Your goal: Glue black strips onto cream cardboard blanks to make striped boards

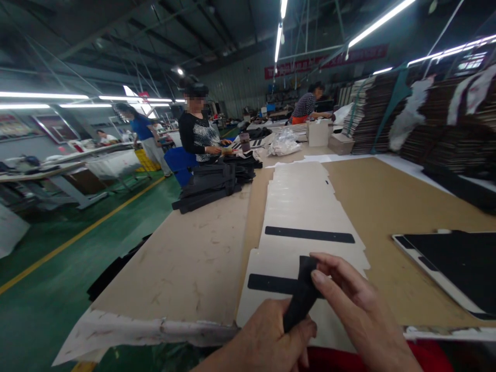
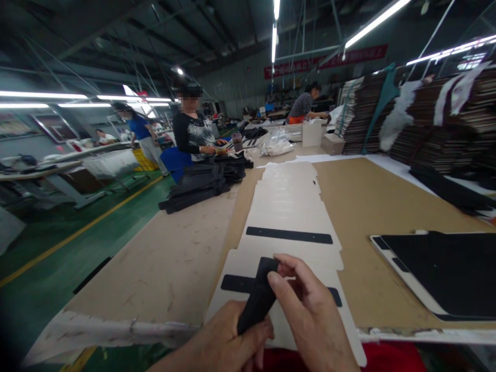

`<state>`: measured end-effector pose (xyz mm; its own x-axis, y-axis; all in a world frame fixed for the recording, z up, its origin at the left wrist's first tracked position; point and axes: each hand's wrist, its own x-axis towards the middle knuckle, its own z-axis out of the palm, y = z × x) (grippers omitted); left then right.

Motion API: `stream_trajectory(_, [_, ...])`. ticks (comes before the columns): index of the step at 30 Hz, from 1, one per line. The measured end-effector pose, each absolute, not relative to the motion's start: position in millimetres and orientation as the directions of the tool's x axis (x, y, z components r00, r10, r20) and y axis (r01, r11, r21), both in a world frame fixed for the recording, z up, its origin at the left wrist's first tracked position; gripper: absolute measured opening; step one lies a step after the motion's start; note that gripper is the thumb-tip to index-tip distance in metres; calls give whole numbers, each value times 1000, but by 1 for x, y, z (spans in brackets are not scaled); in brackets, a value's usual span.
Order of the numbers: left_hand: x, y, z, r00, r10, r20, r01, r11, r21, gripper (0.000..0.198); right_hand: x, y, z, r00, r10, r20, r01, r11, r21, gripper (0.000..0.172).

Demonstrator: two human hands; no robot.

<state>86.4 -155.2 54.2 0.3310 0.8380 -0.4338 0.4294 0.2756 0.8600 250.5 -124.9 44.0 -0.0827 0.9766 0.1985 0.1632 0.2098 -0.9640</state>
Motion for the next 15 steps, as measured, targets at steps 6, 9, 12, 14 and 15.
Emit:
stream_trajectory(6, [91,-156,64,310,835,-454,508,258,822,28,254,-115,45,-72,996,58,-152,47,-987,27])
stream_trajectory(9, [91,-154,62,321,833,-450,491,259,832,28,252,-117,42,-47,997,62,-196,51,-979,26])
stream_trajectory(12, [87,-155,61,366,814,-451,461,263,848,25,255,-122,38,-186,982,45,-208,6,-978,28])
stream_trajectory(14, [83,-159,63,399,812,-425,398,264,878,23,259,-126,33,-241,966,94,-33,88,-996,30])
stream_trajectory(15, [80,-163,66,396,824,-404,366,262,893,23,261,-126,30,-239,959,153,81,176,-981,29])
